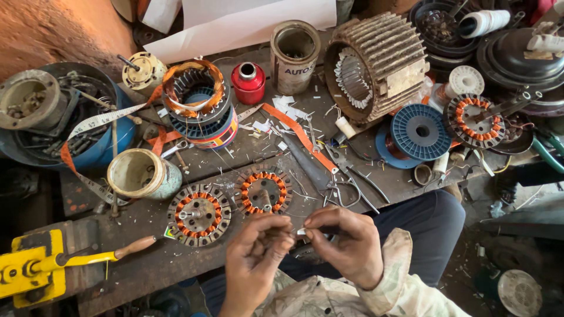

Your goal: The person sits on the floor and works on a motor stator, inserting small white insulating pieces into the slots between copper windings. They use a metal rod to press the pieces into place and later cut a strip of white material with scissors.

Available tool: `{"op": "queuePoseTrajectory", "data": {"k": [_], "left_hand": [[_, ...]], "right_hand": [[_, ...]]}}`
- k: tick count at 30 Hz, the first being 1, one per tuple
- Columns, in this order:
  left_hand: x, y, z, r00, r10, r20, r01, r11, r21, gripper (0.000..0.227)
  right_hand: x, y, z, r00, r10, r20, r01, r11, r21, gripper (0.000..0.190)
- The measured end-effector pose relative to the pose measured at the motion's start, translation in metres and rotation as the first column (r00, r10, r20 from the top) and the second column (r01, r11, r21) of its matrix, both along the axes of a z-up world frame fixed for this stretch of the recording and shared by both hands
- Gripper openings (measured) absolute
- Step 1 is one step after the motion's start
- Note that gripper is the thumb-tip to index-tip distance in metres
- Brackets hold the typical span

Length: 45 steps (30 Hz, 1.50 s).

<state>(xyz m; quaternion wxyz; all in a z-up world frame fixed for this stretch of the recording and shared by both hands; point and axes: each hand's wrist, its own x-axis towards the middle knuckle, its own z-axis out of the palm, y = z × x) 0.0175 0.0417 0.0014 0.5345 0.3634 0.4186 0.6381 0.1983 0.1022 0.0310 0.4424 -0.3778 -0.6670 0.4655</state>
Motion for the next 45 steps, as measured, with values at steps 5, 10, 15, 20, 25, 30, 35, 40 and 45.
{"op": "queuePoseTrajectory", "data": {"k": [5,10,15,20,25,30,35,40,45], "left_hand": [[0.008,-0.006,-0.006,0.996,-0.006,-0.087,-0.002,0.996,-0.089,0.018],[0.016,-0.017,-0.03,0.982,0.021,0.186,0.04,0.946,-0.321,0.016],[0.019,-0.025,-0.054,0.952,0.044,0.304,0.092,0.904,-0.417,0.016],[0.026,-0.031,-0.057,0.984,0.071,0.161,-0.026,0.963,-0.269,0.013],[0.031,-0.027,-0.028,0.979,0.145,-0.143,-0.15,0.989,-0.019,0.008],[0.031,-0.021,-0.01,0.882,0.189,-0.432,-0.144,0.98,0.136,0.008],[0.028,-0.019,-0.02,0.995,0.072,-0.076,-0.078,0.994,-0.077,0.009],[0.016,-0.019,-0.022,0.994,-0.102,0.047,0.109,0.979,-0.172,0.013],[-0.009,0.003,-0.015,0.941,0.102,-0.322,-0.138,0.986,-0.091,0.021]], "right_hand": [[-0.002,-0.002,0.01,0.961,-0.073,0.265,-0.005,0.959,0.284,0.02],[0.003,-0.005,0.011,0.951,-0.058,0.305,-0.129,0.82,0.557,0.022],[0.014,0.007,0.019,0.877,0.099,0.47,-0.444,0.537,0.717,0.037],[0.006,-0.006,0.006,0.935,0.129,0.332,-0.286,0.827,0.484,0.027],[0.005,-0.021,-0.007,0.966,0.02,0.259,-0.096,0.954,0.284,0.022],[0.008,-0.022,-0.013,0.968,0.044,0.247,-0.13,0.929,0.346,0.023],[0.009,-0.018,-0.01,0.977,0.071,0.201,-0.126,0.953,0.276,0.027],[0.012,-0.018,-0.012,0.972,0.052,0.23,-0.127,0.937,0.325,0.026],[0.022,-0.018,-0.018,0.97,-0.017,0.244,-0.036,0.976,0.213,0.022]]}}
